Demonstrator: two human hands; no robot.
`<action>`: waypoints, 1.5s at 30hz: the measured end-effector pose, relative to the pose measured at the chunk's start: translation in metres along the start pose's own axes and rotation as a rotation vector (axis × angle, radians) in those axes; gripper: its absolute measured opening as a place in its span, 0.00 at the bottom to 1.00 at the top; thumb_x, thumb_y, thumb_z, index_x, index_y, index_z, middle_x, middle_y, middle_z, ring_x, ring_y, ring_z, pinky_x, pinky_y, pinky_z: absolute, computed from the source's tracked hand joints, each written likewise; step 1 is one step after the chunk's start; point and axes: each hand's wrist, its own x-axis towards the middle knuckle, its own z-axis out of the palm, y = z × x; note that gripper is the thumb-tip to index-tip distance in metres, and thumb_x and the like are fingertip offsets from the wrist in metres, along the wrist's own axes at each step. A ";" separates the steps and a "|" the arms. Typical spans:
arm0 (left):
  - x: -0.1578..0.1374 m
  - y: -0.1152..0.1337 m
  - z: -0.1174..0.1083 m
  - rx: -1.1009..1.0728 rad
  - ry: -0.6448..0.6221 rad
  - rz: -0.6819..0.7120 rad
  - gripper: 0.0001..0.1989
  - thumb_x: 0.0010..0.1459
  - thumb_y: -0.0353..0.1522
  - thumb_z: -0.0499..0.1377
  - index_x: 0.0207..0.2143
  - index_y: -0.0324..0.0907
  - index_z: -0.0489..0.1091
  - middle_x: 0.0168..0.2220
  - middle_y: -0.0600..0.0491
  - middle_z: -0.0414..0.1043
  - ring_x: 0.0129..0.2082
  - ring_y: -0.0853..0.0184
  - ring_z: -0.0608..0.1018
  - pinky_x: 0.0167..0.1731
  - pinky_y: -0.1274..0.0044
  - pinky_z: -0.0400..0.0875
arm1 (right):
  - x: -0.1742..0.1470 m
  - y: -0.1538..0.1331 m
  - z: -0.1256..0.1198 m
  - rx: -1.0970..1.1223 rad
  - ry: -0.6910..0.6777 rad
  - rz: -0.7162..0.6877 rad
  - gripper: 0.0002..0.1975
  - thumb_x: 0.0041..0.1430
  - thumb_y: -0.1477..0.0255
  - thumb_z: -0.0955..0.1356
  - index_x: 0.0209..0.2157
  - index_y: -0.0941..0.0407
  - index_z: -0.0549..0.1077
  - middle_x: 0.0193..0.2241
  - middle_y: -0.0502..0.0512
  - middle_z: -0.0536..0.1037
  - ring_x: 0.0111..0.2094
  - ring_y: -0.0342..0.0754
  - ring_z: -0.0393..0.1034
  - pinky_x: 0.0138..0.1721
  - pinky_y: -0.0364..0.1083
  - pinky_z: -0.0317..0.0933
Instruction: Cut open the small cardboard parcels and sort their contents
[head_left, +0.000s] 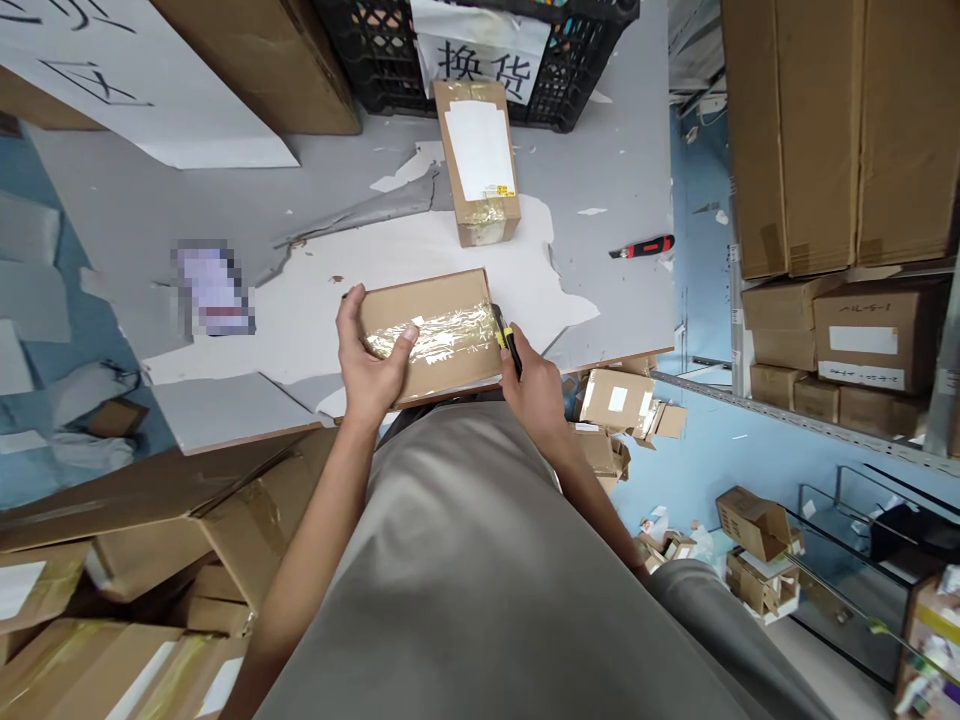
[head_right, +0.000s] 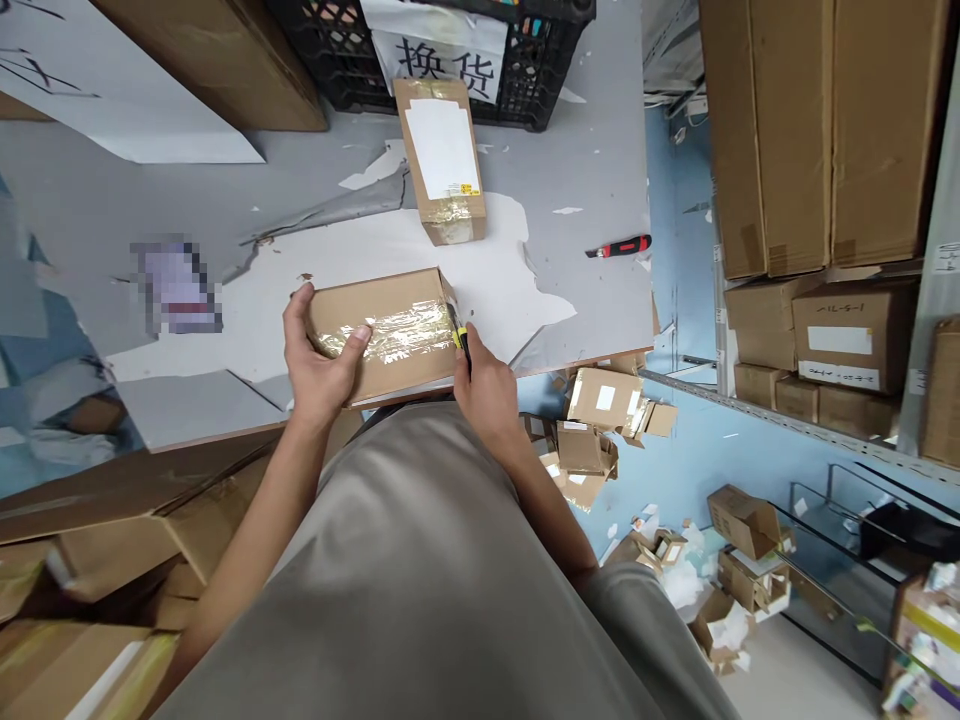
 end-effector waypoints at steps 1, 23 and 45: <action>0.000 0.000 0.000 0.001 0.000 0.001 0.49 0.63 0.59 0.70 0.78 0.52 0.59 0.80 0.41 0.60 0.81 0.45 0.63 0.82 0.52 0.54 | -0.001 -0.003 -0.002 -0.032 -0.011 0.011 0.32 0.84 0.68 0.57 0.83 0.56 0.58 0.59 0.67 0.86 0.54 0.58 0.85 0.56 0.51 0.73; -0.009 0.003 0.016 0.103 0.116 0.050 0.42 0.71 0.54 0.65 0.79 0.51 0.58 0.79 0.40 0.62 0.80 0.49 0.66 0.80 0.53 0.61 | -0.020 -0.029 -0.021 -0.320 -0.193 0.119 0.39 0.77 0.84 0.58 0.84 0.60 0.48 0.47 0.71 0.88 0.48 0.57 0.88 0.49 0.51 0.80; -0.007 0.003 0.015 -0.052 0.106 -0.004 0.48 0.64 0.55 0.71 0.77 0.45 0.61 0.80 0.39 0.59 0.82 0.48 0.62 0.83 0.57 0.53 | 0.014 -0.023 -0.020 -0.215 -0.095 0.024 0.33 0.84 0.72 0.56 0.84 0.58 0.51 0.57 0.69 0.87 0.54 0.57 0.85 0.56 0.51 0.75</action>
